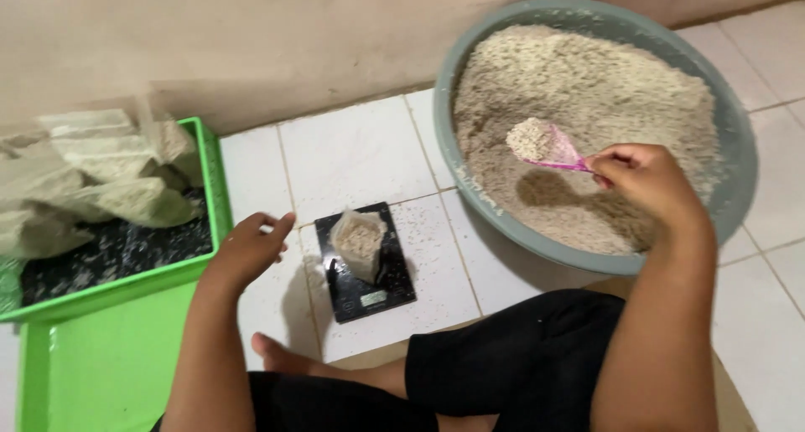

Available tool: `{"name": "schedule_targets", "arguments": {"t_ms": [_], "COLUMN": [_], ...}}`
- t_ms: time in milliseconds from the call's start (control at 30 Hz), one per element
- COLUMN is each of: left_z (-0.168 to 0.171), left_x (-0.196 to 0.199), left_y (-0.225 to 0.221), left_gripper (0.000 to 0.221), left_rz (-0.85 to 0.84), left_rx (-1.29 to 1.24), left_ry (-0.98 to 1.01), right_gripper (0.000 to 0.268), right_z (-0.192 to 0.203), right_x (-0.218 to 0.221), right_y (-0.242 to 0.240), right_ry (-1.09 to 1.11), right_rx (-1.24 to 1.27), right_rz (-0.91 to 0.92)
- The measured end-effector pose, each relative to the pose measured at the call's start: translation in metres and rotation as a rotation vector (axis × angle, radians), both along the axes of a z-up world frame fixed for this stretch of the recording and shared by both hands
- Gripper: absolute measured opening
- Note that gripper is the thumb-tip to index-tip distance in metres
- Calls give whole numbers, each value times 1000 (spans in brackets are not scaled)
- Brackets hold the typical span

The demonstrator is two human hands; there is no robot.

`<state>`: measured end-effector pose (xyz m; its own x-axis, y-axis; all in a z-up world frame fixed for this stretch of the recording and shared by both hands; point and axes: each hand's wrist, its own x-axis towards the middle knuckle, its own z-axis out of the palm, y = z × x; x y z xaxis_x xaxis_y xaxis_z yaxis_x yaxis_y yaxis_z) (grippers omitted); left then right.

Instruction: The person scoops rice from a large basin into small plastic bags placed on a digital scale. They adjust the amount to reach a target weight, then fold and place the filled bags into a green tray. The process repeats for multiple bags.

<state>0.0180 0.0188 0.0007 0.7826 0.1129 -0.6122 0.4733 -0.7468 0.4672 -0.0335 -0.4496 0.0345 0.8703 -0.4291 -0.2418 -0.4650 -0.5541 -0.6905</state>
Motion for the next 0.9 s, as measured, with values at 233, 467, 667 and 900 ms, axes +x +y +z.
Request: {"name": "schedule_targets", "arguments": {"t_ms": [233, 467, 667, 900], "left_z": [39, 13, -1, 0], "left_x": [-15, -13, -16, -20], "left_y": [-27, -28, -26, -26], "left_gripper": [42, 23, 17, 13], "left_rz": [-43, -189, -242, -317], "left_rx": [-199, -230, -232, -204], "left_ry": [26, -53, -115, -216], "right_gripper": [19, 17, 15, 33], "right_z": [49, 41, 23, 12], "right_x": [-3, -9, -21, -37], "right_y": [106, 191, 219, 228], "right_ry": [64, 41, -12, -184], "right_rx": [-33, -148, -424, -949], "right_rz": [193, 421, 553, 713]}}
